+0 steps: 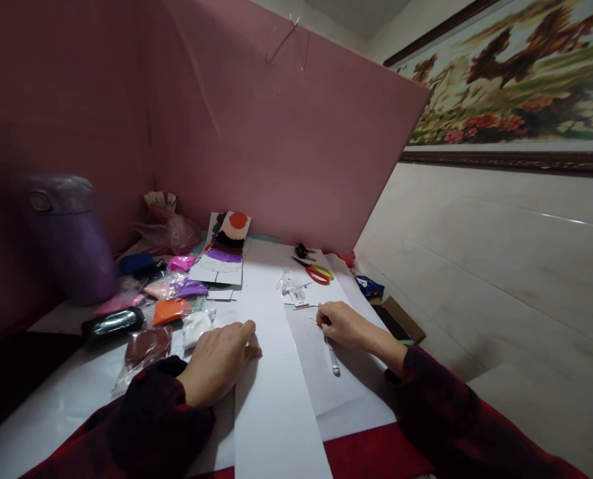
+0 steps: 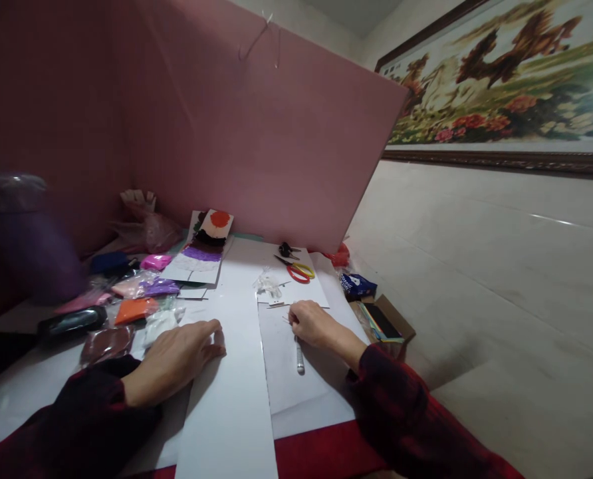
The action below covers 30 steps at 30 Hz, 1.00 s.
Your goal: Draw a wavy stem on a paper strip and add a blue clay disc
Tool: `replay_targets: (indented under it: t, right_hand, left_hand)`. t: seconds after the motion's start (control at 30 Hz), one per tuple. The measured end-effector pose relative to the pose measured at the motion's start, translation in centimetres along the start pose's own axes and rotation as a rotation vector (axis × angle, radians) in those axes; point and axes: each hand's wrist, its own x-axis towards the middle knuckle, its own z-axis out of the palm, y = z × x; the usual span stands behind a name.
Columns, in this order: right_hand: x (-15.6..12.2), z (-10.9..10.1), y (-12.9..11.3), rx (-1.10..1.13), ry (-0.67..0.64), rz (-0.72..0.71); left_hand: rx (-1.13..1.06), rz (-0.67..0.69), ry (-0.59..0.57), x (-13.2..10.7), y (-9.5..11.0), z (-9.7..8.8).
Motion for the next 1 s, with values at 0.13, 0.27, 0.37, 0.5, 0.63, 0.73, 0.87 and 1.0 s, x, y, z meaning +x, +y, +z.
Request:
replay_targets:
  t: [0.13,0.27,0.37,0.5,0.63,0.73,0.87,1.0]
  right_hand:
    - [1.5,-0.4,-0.1,-0.05,0.036,-0.02]
    - [3.7,0.3,-0.5,-0.098,0.023,-0.068]
    - [4.2,0.6,-0.6,-0.137,-0.002,-0.102]
    - [4.1,0.2,-0.6,-0.161,-0.051,-0.178]
    - [4.1,0.2,-0.8,-0.117,-0.074,-0.212]
    - [4.1,0.3,-1.0,-0.036,-0.056,-0.2]
    - [4.3,-0.8,-1.9,0.135,-0.012,-0.165]
    - [5.7,-2.4,-4.5,0.402,-0.01,-0.091]
  left_hand:
    - [0.012,0.005,0.008,0.0,-0.1,0.1]
    - [0.0,0.013,0.008,0.0,-0.2,0.3]
    - [-0.009,0.014,0.011,-0.1,-0.2,0.4]
    - [0.019,0.007,0.006,-0.1,-0.1,0.3]
    - [0.024,-0.003,0.006,-0.3,0.0,0.0]
    - [0.016,-0.002,0.016,-0.4,0.0,0.0]
    - [0.024,0.002,0.04,-0.3,-0.1,0.4]
    - [0.014,0.015,0.057,-0.4,-0.2,0.7]
